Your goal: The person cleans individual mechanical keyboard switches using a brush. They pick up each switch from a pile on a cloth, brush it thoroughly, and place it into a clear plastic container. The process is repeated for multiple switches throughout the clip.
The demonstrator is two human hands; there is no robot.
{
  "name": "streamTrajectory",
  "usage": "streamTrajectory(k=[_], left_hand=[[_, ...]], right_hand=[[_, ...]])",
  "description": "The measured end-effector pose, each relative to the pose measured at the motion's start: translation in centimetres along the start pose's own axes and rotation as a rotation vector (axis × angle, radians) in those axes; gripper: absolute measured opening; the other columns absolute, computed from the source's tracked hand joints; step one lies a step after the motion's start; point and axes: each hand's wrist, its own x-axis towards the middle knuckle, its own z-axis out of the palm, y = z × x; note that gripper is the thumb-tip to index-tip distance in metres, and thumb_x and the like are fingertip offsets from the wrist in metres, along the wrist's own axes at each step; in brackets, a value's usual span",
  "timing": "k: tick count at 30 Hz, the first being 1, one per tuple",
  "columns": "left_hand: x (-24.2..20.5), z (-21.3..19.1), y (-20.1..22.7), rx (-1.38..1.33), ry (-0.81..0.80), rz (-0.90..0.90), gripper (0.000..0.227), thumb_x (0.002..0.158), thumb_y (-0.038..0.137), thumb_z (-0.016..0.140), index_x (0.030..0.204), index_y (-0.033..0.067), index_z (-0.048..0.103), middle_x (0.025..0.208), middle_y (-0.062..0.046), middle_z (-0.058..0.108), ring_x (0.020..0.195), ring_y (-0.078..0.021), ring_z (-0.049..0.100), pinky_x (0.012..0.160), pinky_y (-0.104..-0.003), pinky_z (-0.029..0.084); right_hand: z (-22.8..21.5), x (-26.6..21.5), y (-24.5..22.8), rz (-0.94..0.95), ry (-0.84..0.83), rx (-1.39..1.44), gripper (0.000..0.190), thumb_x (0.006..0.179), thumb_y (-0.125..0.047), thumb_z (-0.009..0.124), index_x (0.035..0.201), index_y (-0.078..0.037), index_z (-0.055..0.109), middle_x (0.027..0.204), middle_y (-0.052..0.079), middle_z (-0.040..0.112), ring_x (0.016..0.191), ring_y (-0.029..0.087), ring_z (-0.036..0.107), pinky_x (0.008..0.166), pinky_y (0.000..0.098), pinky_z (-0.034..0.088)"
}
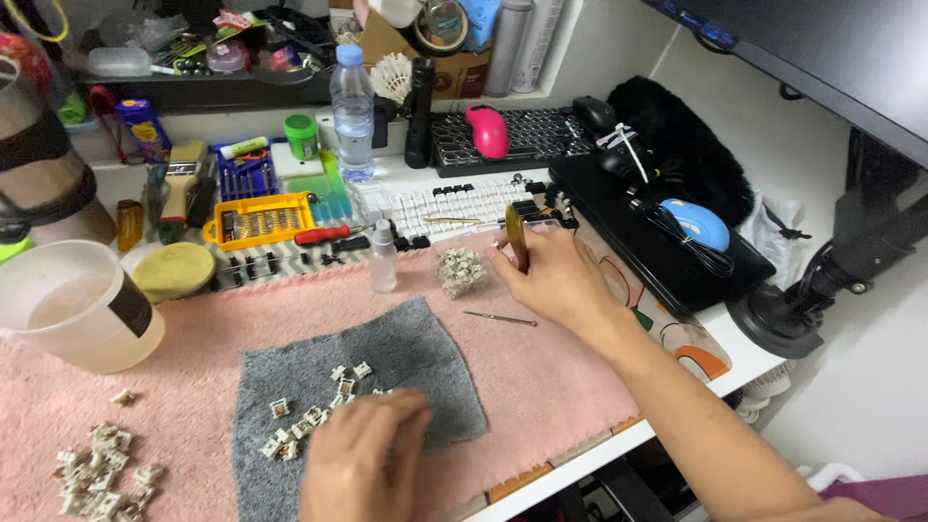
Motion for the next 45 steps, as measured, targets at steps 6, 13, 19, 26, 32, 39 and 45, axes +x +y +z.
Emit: streamTrajectory(k=[6,13,19,26,32,39,45], left_hand=[[-1.0,-3.2,-2.0,0.356,-0.016,-0.182,0.025,0.096,0.04,0.086,0.12,0.0318,0.086,0.14,0.01,0.079,0.129,-0.0258,0.068,0.096,-0.047,0.056],[-0.9,-3.9,-2.3,0.386,-0.081,-0.182,0.033,0.093,0.049,0.085,0.123,0.033,0.084,0.153,0.001,0.073,0.142,-0.0348,0.062,0.108,-0.056,0.051],[-0.2,-4.4,-1.0,0.337,-0.15,-0.206,0.039,0.092,0.044,0.087,0.124,0.0213,0.084,0.157,-0.012,0.068,0.148,-0.0441,0.056,0.115,-0.062,0.044],[1.4,-2.9,-0.5,0.305,-0.232,-0.146,0.032,0.094,0.03,0.086,0.122,0.0157,0.083,0.156,-0.018,0.065,0.146,-0.0487,0.054,0.113,-0.064,0.043],[2.3,-2.8,0.3,0.051,-0.182,-0.136,0.016,0.101,0.024,0.083,0.113,0.0136,0.083,0.141,-0.01,0.075,0.142,-0.0377,0.063,0.114,-0.056,0.045],[2.0,-2.8,4.4,-1.092,0.046,-0.887,0.034,0.097,0.004,0.085,0.13,-0.0023,0.086,0.115,-0.017,0.094,0.107,-0.0203,0.089,0.103,-0.03,0.072],[0.6,-2.2,5.4,-1.053,-0.05,-0.871,0.034,0.104,0.012,0.083,0.135,0.001,0.088,0.104,-0.006,0.088,0.094,-0.0102,0.076,0.086,-0.022,0.062]], right_hand=[[1.5,1.2,2.0,-0.044,-0.135,0.062,0.044,0.117,-0.033,0.064,0.083,-0.008,0.077,0.106,0.003,0.092,0.046,0.012,0.067,0.061,0.032,0.07],[-0.4,-1.3,5.1,-0.135,0.038,0.044,0.031,0.111,-0.038,0.066,0.121,-0.019,0.087,0.111,0.003,0.091,0.093,0.024,0.086,0.086,0.0403,0.059],[-3.4,-7.3,0.6,0.153,-0.036,0.419,0.03,0.112,-0.024,0.071,0.134,-0.01,0.085,0.101,0.015,0.09,0.063,0.018,0.073,0.062,0.0262,0.06],[-1.8,-12.4,0.9,0.175,-0.139,0.53,0.04,0.103,-0.031,0.074,0.127,-0.003,0.09,0.075,0.015,0.093,0.081,0.021,0.09,0.091,0.034,0.067],[-1.3,-15.3,-0.2,0.128,-0.094,0.545,0.026,0.088,-0.011,0.091,0.113,-0.005,0.094,0.117,0.005,0.095,0.104,0.012,0.086,0.091,0.0251,0.067],[-1.2,-18.8,-0.5,-0.008,0.05,0.83,0.026,0.106,-0.01,0.066,0.124,0.008,0.068,0.087,0.028,0.089,0.076,0.032,0.094,0.074,0.0372,0.082],[-1.5,-19.3,-2.4,-0.027,0.135,0.745,0.028,0.105,-0.014,0.068,0.126,0.005,0.067,0.08,0.021,0.084,0.087,0.028,0.091,0.094,0.0375,0.075]])
